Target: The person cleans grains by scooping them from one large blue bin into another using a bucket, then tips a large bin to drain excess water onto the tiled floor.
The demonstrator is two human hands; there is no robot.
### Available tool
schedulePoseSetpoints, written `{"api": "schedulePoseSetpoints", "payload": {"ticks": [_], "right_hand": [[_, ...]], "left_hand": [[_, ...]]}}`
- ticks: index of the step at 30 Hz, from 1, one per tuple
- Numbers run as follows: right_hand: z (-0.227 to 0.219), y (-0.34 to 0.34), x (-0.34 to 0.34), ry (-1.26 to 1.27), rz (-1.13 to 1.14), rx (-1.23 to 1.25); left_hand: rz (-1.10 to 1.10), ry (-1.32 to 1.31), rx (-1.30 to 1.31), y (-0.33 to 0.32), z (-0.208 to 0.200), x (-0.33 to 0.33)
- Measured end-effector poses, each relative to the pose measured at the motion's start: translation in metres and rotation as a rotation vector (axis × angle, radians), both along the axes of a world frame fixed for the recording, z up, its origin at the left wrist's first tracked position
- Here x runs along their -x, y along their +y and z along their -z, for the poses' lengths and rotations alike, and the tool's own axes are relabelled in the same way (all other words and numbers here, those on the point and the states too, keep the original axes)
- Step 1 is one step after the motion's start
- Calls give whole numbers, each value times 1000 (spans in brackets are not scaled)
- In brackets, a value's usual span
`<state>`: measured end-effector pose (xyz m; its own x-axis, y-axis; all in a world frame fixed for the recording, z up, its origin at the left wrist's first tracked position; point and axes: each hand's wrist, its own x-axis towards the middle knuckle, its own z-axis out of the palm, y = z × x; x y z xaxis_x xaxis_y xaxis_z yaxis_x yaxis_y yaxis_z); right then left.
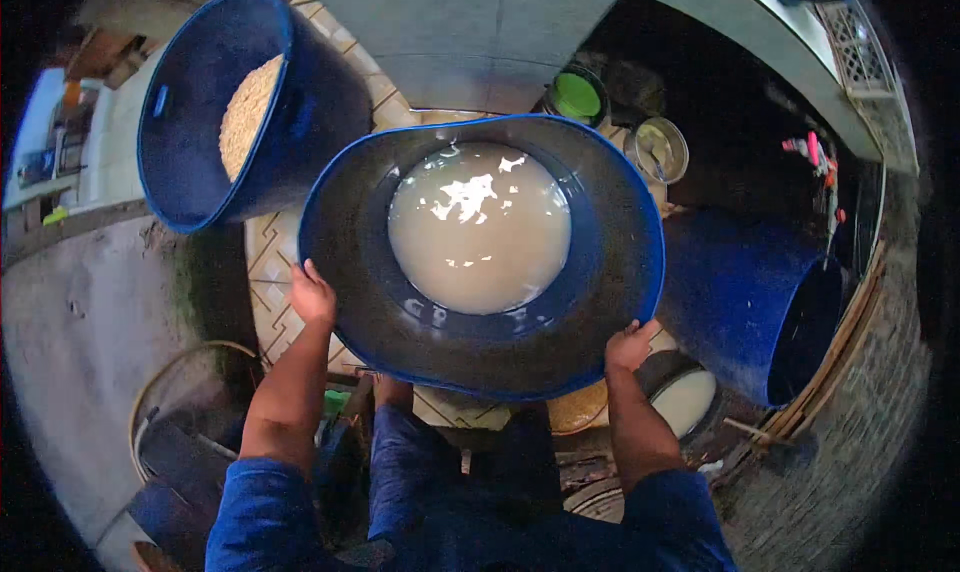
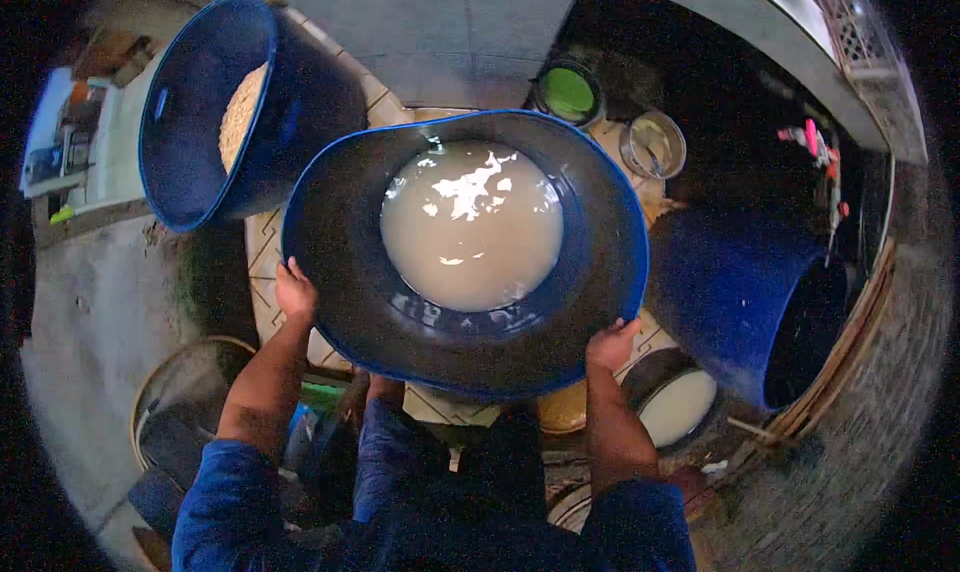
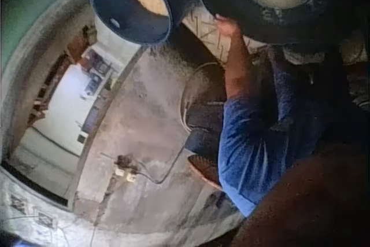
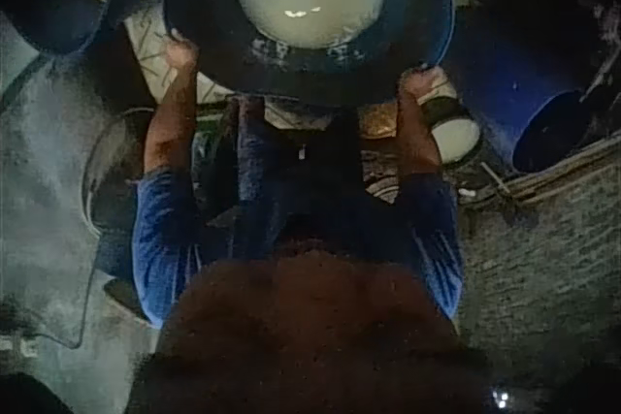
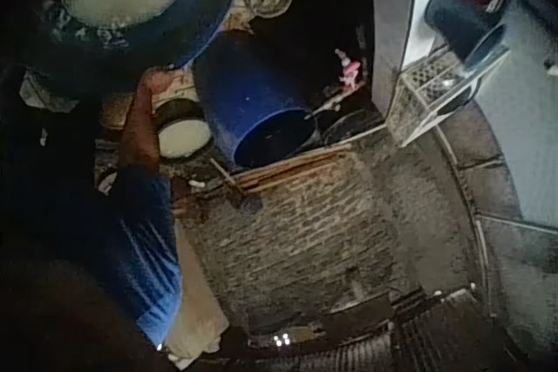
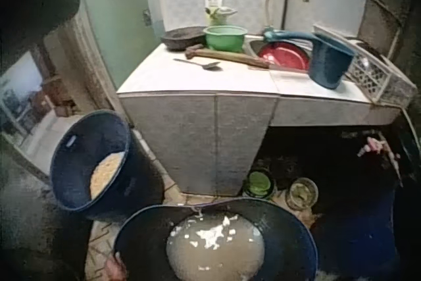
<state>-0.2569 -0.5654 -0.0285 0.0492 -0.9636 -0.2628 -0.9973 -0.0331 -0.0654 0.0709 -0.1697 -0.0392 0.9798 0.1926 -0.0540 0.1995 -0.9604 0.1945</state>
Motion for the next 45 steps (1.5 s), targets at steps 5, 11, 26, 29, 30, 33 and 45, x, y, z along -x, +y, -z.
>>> {"api": "schedulePoseSetpoints", "payload": {"ticks": [5,11,26,29,30,33,45], "right_hand": [[8,-1,2,22,8,-6],[19,-14,15,-165,-138,43],[64,-2,85,-235,-71,-79],[47,23,63,-151,-67,-34],[39,26,57,-117,-61,-30],[27,34,41,-95,-37,-17],[27,60,-19,-288,-236,-57]], "left_hand": [[-38,-34,14,-1,-3,-1],[-8,6,122,5,-7,-4],[200,29,269,5,-9,-57],[283,-32,330,13,-3,-55],[290,-35,336,14,-3,-52],[339,-41,393,16,-7,-47],[133,-23,202,143,-26,17]]}}
